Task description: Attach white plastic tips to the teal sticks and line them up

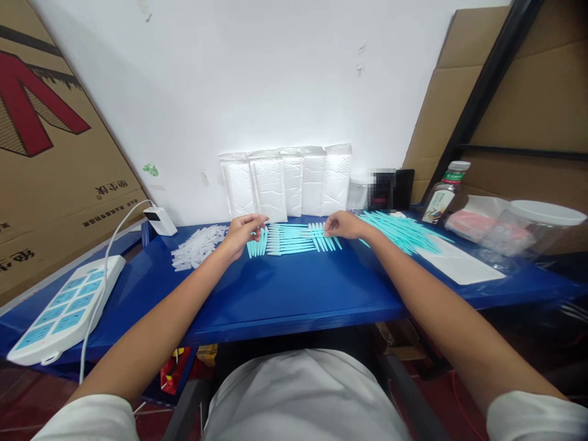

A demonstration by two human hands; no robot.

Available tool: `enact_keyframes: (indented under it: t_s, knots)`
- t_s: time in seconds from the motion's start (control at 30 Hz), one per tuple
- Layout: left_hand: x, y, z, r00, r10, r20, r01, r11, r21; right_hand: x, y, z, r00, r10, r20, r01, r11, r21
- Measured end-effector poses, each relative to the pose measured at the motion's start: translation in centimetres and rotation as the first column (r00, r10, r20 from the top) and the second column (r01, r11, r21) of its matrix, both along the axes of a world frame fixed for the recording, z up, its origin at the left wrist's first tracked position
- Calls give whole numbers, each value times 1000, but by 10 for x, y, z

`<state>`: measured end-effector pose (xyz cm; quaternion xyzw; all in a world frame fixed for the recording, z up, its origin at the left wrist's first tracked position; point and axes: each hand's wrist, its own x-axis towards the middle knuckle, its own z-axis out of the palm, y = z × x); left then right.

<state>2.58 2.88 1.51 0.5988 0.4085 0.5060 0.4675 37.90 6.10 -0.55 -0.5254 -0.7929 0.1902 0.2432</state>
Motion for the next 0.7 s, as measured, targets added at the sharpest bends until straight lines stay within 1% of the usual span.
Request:
enact_keyframes:
  t_s: [0.13,0.27,0.5,0.7]
  knots:
    - [0,-1,0,1000,-6,-6,6,1000,1,-4,-1,0,1000,-5,9,5,1000,24]
    - [1,-1,0,1000,-3,-7,3,1000,1,-7,1,-5,999,-33,17,32,998,58]
    - [3,-2,2,1000,-5,-3,5,1000,-3,-9,9,-16,999,14,42,-18,997,80]
    - [3,-2,1,1000,-2,-5,2,1000,-12,-15,9,-19,999,-20,49,15,996,93]
